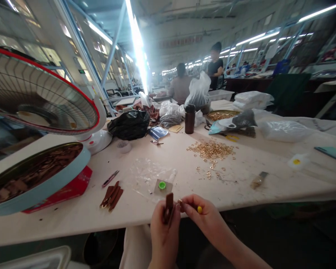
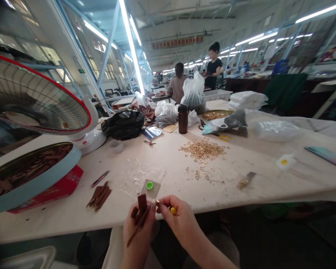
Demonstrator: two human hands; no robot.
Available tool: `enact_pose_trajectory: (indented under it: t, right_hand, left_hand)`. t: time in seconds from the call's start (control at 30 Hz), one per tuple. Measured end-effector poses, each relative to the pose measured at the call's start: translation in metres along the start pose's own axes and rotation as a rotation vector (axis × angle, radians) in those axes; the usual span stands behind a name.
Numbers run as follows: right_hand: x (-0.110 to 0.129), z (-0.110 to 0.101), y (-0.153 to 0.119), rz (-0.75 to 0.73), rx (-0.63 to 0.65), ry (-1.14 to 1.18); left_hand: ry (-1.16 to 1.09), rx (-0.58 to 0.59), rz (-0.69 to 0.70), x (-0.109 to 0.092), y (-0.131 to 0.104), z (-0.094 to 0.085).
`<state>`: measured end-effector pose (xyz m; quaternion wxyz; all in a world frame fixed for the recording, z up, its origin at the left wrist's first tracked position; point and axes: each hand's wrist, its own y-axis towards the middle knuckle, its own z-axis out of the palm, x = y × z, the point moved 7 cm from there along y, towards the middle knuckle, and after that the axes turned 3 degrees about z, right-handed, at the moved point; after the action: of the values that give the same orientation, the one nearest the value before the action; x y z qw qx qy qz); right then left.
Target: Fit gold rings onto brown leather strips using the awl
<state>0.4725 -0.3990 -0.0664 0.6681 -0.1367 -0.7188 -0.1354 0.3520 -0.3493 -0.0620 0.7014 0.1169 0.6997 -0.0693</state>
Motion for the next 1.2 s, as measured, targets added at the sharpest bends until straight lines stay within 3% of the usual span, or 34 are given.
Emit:
enact_pose_trajectory:
  t: [0.1, 0.27, 0.4, 0.5, 0.63, 0.77, 0.9, 0.97, 1.07, 1.2]
  right_hand:
    - [0.002, -0.003, -0.008, 0.033, 0.030, -0.012]
    - [0.006, 0.001, -0.015, -0.023, 0.087, -0.083]
    - [0.016, 0.001, -0.020, -0.110, 0.036, -0.165]
    - [0.022, 0.003, -0.022, -0.133, 0.051, -0.165]
    - [0.015, 0.013, -0.022, -0.076, 0.171, -0.080]
    - [0.003, 0.019, -0.019, -0.036, 0.155, -0.098]
    - [0.001, 0.023, -0.020, -0.030, 0.200, -0.147]
    - [0.011, 0.020, -0.022, -0.110, 0.226, -0.230]
    - [0.032, 0.019, -0.025, -0.369, 0.293, -0.410]
    - [0.040, 0.025, -0.022, -0.616, 0.363, -0.592]
  left_hand:
    - [0.004, -0.027, -0.128, 0.002, -0.004, -0.005]
    - [-0.085, 0.096, -0.289, 0.017, -0.014, 0.000]
    - [-0.161, 0.159, -0.377, 0.021, -0.022, 0.002]
    - [-0.234, 0.176, -0.399, 0.015, -0.027, 0.002]
    - [-0.146, 0.096, -0.363, 0.011, -0.029, -0.008]
    - [-0.086, 0.082, -0.339, 0.022, -0.026, -0.011]
    - [-0.162, 0.087, -0.418, 0.033, -0.023, -0.013]
    - [-0.278, 0.177, -0.489, 0.032, -0.023, -0.009]
    - [-0.423, 0.317, -0.576, 0.026, -0.024, -0.002]
    - [-0.397, 0.318, -0.594, 0.031, -0.024, -0.001]
